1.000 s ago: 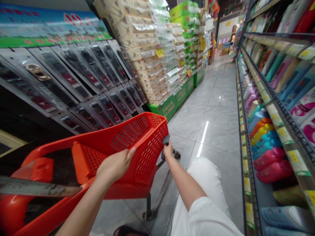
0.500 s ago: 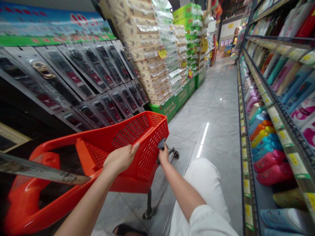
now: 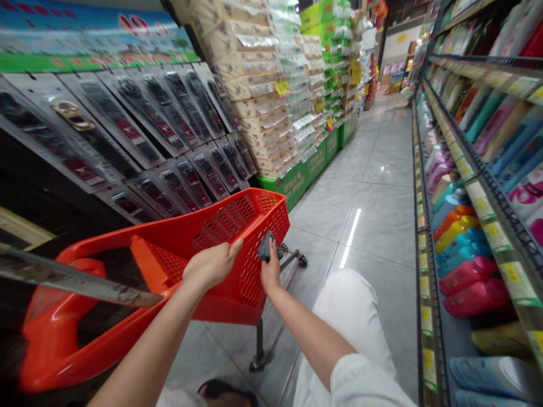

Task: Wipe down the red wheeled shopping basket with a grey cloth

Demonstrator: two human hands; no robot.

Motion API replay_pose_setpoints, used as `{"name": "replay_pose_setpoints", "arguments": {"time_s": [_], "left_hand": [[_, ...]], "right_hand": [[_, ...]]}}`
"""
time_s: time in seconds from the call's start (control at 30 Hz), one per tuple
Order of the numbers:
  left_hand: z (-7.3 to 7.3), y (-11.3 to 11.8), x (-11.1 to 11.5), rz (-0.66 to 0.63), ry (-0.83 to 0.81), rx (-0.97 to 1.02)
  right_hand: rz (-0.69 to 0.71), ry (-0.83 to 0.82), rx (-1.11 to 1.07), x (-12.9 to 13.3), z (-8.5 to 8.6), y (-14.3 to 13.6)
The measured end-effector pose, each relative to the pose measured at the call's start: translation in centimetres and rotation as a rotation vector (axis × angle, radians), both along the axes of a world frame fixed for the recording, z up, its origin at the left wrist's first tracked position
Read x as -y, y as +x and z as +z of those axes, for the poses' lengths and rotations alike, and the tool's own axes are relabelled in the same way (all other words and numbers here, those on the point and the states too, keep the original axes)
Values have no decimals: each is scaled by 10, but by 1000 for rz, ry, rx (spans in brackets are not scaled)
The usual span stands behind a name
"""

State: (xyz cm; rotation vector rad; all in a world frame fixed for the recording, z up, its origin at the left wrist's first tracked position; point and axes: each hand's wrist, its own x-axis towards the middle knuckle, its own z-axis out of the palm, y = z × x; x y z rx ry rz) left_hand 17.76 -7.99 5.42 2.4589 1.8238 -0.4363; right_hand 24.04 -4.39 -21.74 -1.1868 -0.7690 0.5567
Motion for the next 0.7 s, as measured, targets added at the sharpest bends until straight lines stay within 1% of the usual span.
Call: {"name": "replay_pose_setpoints", "arguments": {"time_s": [0.07, 0.13, 0.23, 0.3, 0.37, 0.47, 0.53, 0.6, 0.67, 0.7], "left_hand": [[-1, 0, -1, 5, 2, 0], [-2, 0, -2, 2, 8, 5], [-3, -1, -3, -20, 11, 10], [-3, -2, -4, -24, 9, 9], [-2, -3, -4, -18, 5, 7], [-1, -2, -4, -23, 2, 5], [-1, 0, -3, -41, 25, -4], [-2, -2, 0, -110, 101, -23], [-1, -9, 6, -254, 203, -38], [0, -16, 10, -353, 250, -32]], "right_hand": [[49, 110, 142, 6, 9, -2], [80, 128, 196, 11, 5, -5], [52, -27, 58, 16, -12, -12], [37, -102, -28, 16, -16, -15], [55, -54, 12, 17, -10, -16], [120, 96, 186, 19, 2, -14], [122, 89, 197, 19, -1, -12], [79, -20, 97, 17, -9, -12], [41, -117, 0, 16, -14, -15], [37, -118, -8, 18, -13, -16]]}}
